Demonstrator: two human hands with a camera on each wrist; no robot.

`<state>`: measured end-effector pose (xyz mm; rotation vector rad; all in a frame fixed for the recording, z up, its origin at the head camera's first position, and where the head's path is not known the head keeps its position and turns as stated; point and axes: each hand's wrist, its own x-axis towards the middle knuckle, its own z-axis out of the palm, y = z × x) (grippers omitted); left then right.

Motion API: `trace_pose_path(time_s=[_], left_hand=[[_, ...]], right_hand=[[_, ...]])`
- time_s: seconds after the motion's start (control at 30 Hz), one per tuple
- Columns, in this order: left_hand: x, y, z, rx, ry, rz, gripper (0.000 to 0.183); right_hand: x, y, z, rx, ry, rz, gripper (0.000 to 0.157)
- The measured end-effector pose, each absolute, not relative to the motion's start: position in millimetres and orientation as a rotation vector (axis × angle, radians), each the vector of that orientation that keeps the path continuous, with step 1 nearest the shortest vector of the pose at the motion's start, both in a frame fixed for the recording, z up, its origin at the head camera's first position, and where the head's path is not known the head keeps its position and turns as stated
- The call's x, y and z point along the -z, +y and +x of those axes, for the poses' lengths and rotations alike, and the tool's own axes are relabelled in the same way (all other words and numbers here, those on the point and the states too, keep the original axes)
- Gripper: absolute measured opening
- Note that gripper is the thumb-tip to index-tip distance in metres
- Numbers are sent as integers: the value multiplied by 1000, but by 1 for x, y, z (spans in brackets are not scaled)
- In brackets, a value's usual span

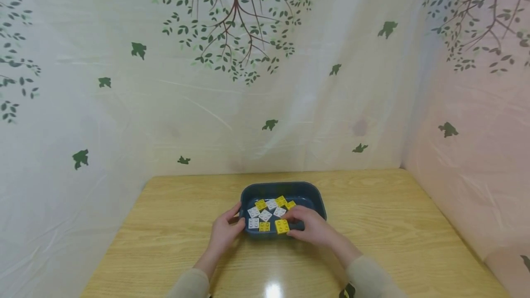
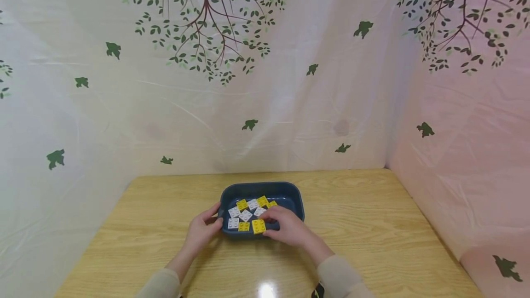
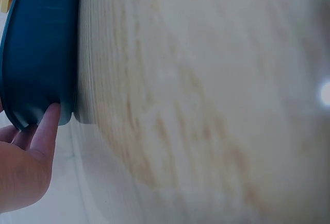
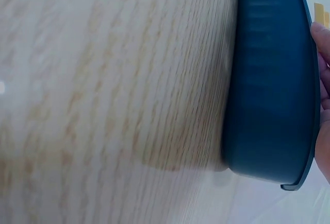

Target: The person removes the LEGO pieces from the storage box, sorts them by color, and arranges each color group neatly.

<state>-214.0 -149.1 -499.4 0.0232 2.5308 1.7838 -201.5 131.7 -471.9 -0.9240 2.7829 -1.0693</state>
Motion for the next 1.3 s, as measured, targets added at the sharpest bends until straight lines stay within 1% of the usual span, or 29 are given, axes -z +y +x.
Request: trace_pose_path(time_s=[0.4,0.63,0.83,1.0,1.3], left_hand=[[499,-148,-213,-1796,2531,28,53],[498,-148,-212,-1793,2533,36,52],[498,-147,-211,-1784,2552,27,52],[499,-147,-210,-1785,2556,22,52],[498,-148,-210,-1776,2551,23,53]], right_hand=[[467,126,-193,1150,2789,-894,33],[463,117,-183,1193,2778,-1001,34],[463,107,-171,1213,2706,-984,34],[467,100,-164,1184,2711,-1022,34],[483,90,-153,1091,2812,-894,34]])
